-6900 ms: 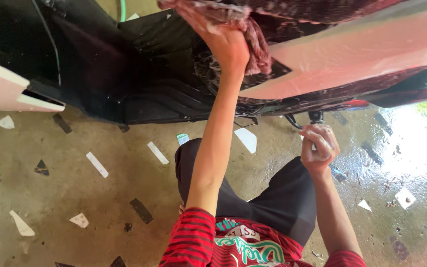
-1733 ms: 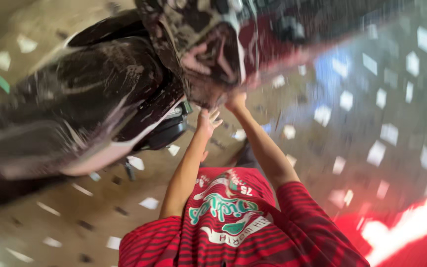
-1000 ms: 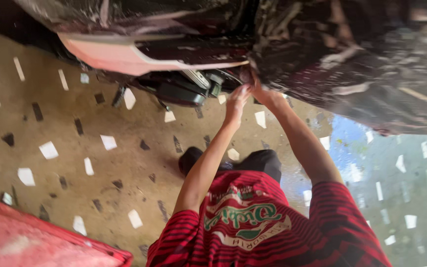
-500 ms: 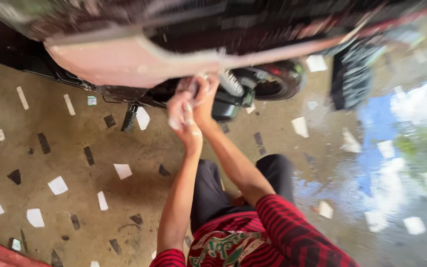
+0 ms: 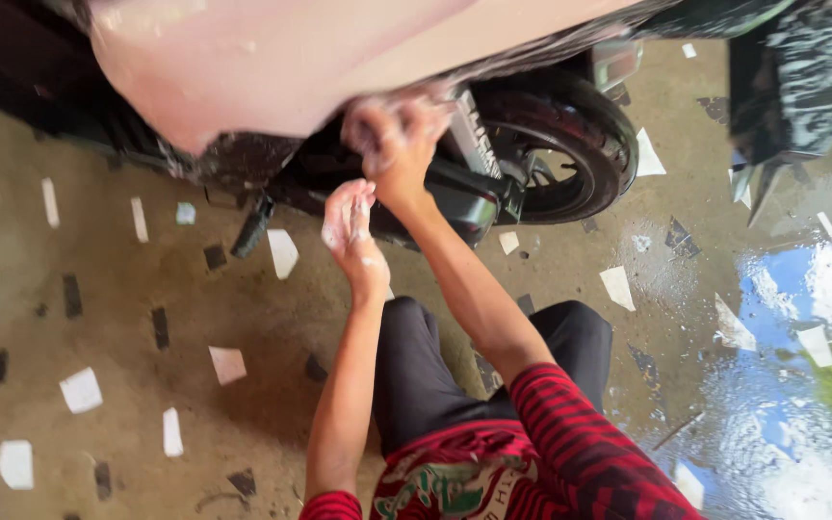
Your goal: The person scrubs a motorcycle with a soapy cloth, cleaning the rear storage box, seat, side panels, and license plate area. They briefly rinse the cloth in a bucket and continue scrubbing the front fairing.
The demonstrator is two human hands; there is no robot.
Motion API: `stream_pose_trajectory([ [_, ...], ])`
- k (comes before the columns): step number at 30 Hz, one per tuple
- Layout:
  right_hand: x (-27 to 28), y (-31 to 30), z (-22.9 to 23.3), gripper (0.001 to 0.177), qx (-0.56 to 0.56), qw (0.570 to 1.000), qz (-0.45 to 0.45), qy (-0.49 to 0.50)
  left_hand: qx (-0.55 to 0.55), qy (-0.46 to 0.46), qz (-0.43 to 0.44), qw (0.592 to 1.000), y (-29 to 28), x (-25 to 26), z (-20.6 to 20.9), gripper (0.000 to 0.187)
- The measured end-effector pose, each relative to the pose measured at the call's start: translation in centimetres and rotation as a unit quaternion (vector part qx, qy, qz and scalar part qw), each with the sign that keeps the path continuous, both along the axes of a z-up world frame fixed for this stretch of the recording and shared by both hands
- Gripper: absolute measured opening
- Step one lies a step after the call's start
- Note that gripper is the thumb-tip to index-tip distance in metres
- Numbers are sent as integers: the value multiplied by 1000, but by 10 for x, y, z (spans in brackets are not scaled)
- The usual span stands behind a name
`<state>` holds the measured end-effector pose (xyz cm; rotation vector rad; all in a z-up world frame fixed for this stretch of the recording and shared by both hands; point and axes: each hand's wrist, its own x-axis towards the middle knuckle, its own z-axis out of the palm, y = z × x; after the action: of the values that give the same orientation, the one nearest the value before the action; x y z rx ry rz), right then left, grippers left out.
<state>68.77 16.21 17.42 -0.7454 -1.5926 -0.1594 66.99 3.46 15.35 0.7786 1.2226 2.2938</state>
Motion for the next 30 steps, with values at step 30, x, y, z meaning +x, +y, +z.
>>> stream_pose_trajectory([
  [30, 268, 72, 226, 24, -68, 960, -65, -264, -18, 704, 126, 699, 100, 108, 223, 54],
])
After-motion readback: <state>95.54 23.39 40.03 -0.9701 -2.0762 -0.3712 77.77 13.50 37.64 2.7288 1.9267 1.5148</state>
